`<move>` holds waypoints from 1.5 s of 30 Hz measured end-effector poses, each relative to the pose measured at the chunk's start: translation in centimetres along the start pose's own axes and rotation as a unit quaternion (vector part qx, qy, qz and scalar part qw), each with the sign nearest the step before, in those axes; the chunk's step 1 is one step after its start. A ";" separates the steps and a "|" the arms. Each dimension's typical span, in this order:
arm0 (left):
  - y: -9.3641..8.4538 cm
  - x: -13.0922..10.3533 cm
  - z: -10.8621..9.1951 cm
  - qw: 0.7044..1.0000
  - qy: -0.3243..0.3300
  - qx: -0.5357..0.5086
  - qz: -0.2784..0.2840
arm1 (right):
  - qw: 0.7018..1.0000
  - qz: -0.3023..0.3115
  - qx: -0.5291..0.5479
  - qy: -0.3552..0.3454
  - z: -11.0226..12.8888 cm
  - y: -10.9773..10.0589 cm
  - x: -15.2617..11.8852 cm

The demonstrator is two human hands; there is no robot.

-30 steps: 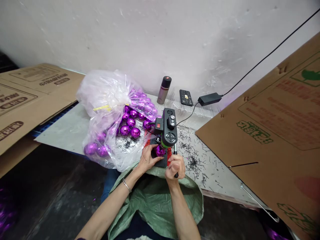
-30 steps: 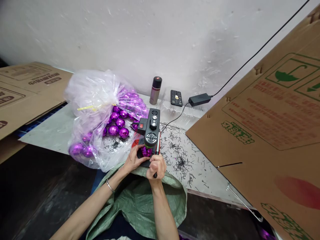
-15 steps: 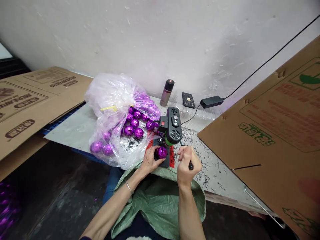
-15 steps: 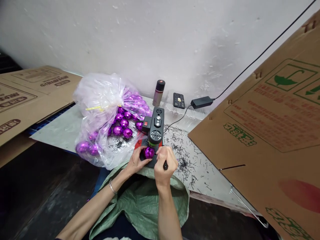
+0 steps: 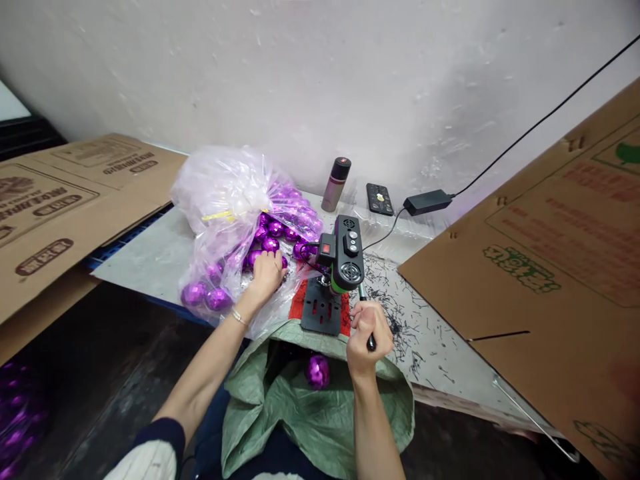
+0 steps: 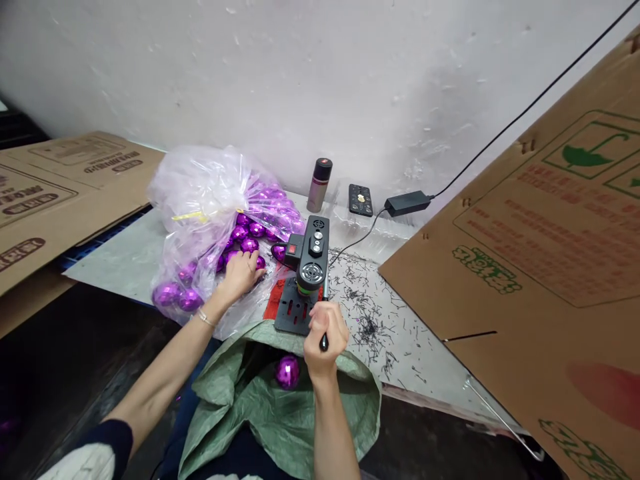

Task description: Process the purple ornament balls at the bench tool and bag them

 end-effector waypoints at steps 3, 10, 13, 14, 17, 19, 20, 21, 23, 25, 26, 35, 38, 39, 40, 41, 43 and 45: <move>0.6 1.7 0.1 0.996 -0.015 -0.009 0.086 | 1.000 0.014 -0.001 -0.011 0.1 -0.1 0.0; 0.1 -3.1 0.0 0.786 -0.171 -0.592 0.039 | 1.000 0.006 0.006 0.013 0.7 0.0 1.2; 1.0 -6.6 -1.3 0.690 -0.203 -0.691 0.065 | 0.999 0.000 0.009 0.045 1.1 0.1 2.2; 1.5 -7.6 -1.8 0.683 -0.205 -0.697 0.074 | 0.998 0.000 0.006 0.055 1.2 0.1 2.4; 3.2 -9.5 -3.2 0.700 -0.190 -0.684 0.077 | 0.998 0.003 0.000 0.068 1.4 0.1 2.8; 4.5 -10.0 -3.7 0.727 -0.177 -0.662 0.050 | 0.998 0.002 0.006 0.065 1.4 0.1 2.7; 5.2 -10.0 -3.9 0.741 -0.170 -0.649 0.034 | 0.998 0.002 0.010 0.063 1.4 0.1 2.6; 5.9 -10.0 -4.1 0.755 -0.162 -0.636 0.018 | 0.998 0.004 0.013 0.060 1.4 0.0 2.5; 6.9 -10.0 -4.4 0.785 -0.142 -0.603 -0.011 | 0.998 0.008 0.015 0.055 1.4 0.0 2.3; 7.4 -9.9 -4.6 0.823 -0.115 -0.556 -0.037 | 0.999 0.015 0.011 0.051 1.4 -0.1 2.3; 7.5 -9.8 -4.7 0.842 -0.100 -0.528 -0.046 | 0.999 0.018 0.007 0.049 1.4 -0.1 2.3; 7.9 -9.5 -5.7 0.906 0.011 -0.421 -0.048 | 0.999 0.020 -0.008 0.041 1.4 -0.2 2.0; 7.9 -9.7 -6.0 0.912 0.042 -0.404 -0.057 | 0.999 0.022 -0.010 0.042 1.2 -0.3 1.8; 8.0 -9.8 -6.0 0.913 0.049 -0.401 -0.055 | 0.999 0.023 -0.011 0.041 1.2 -0.3 1.7; 8.0 -9.9 -6.0 0.914 0.054 -0.399 -0.051 | 0.999 0.024 -0.012 0.040 1.1 -0.3 1.6; 8.1 -10.0 -5.9 0.915 0.057 -0.398 -0.046 | 0.999 0.023 -0.013 0.039 1.1 -0.3 1.6; 8.2 -10.1 -5.8 0.916 0.056 -0.396 -0.037 | 0.999 0.022 -0.016 0.036 1.1 -0.3 1.5; 8.3 -10.0 -5.6 0.917 0.050 -0.395 -0.035 | 0.999 0.020 -0.017 0.035 1.1 -0.3 1.5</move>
Point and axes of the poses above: each hand's wrist, its own x-axis towards the middle knuckle, its own y-axis out of the palm, z = x × y, the point moved 5 cm from there along x, towards the middle knuckle, and after that the axes turned 5 degrees about -z, right-handed, at the moved point
